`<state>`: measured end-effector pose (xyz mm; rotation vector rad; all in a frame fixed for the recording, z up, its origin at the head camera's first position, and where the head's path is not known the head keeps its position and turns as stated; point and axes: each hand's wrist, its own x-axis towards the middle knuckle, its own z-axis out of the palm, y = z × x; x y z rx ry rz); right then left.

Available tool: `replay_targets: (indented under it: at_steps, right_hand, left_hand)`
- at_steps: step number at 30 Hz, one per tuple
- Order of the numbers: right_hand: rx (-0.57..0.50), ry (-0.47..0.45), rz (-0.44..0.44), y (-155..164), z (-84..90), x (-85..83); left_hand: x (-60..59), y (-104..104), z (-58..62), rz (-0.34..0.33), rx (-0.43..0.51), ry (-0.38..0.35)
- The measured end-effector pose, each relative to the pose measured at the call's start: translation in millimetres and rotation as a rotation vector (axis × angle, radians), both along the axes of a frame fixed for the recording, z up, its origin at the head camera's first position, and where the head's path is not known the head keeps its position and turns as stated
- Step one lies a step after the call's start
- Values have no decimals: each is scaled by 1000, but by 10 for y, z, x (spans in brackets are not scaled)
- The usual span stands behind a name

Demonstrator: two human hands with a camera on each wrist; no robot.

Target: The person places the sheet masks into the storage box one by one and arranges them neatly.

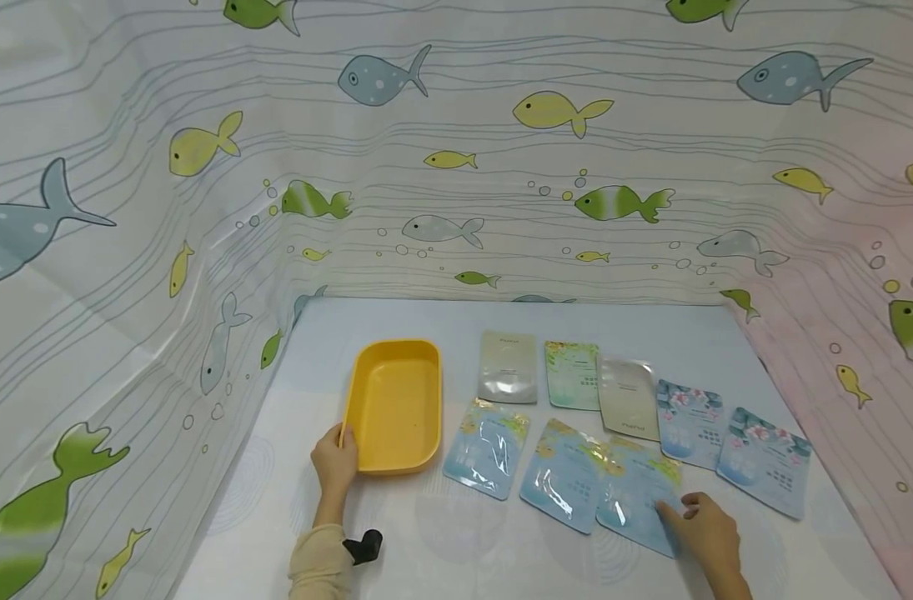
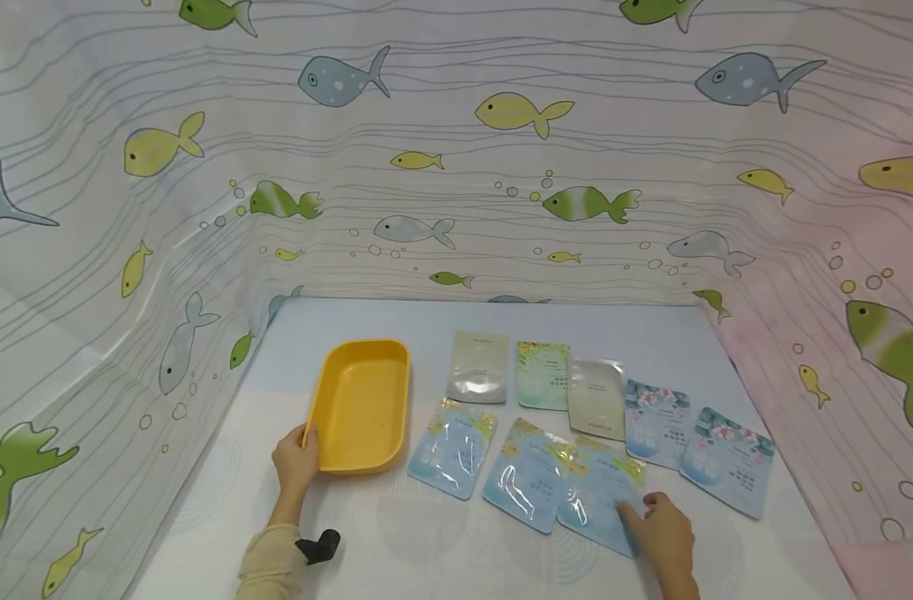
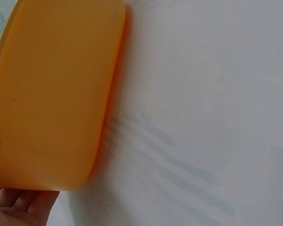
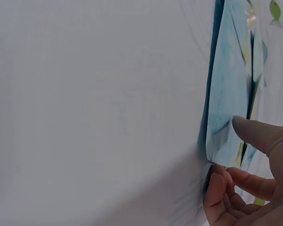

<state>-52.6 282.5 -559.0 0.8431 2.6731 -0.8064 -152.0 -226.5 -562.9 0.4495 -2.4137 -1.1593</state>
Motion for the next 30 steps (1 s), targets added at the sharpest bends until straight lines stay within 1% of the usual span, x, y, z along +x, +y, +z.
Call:
replay_targets:
  at_steps: [4,8,13,17,20,24,27,30]
  right_hand:
    - [-4,-39,-35,-85,44,-2]
    - [-35,-43,-138,-127,45,7]
    - [-131,-30,-226,-69,7,45]
    - [-246,-6,-280,-22,-6,60]
    - [-365,4,-261,33,0,73]
    - [-527,-39,-162,134,50,100]
    - [-591,-55,-124,180,102,117]
    - [-603,-39,-127,189,153,129]
  left_hand:
    - [12,0,-31,40,78,-10]
    - [19,17,-28,72,153,-28]
    - [18,39,-27,113,228,-54]
    - [4,35,-28,118,253,-60]
    - [-11,31,-22,115,265,-66]
    - [-27,32,-4,109,276,-67]
    - [-33,26,0,105,274,-59]
    - [-33,16,-1,105,260,-47]
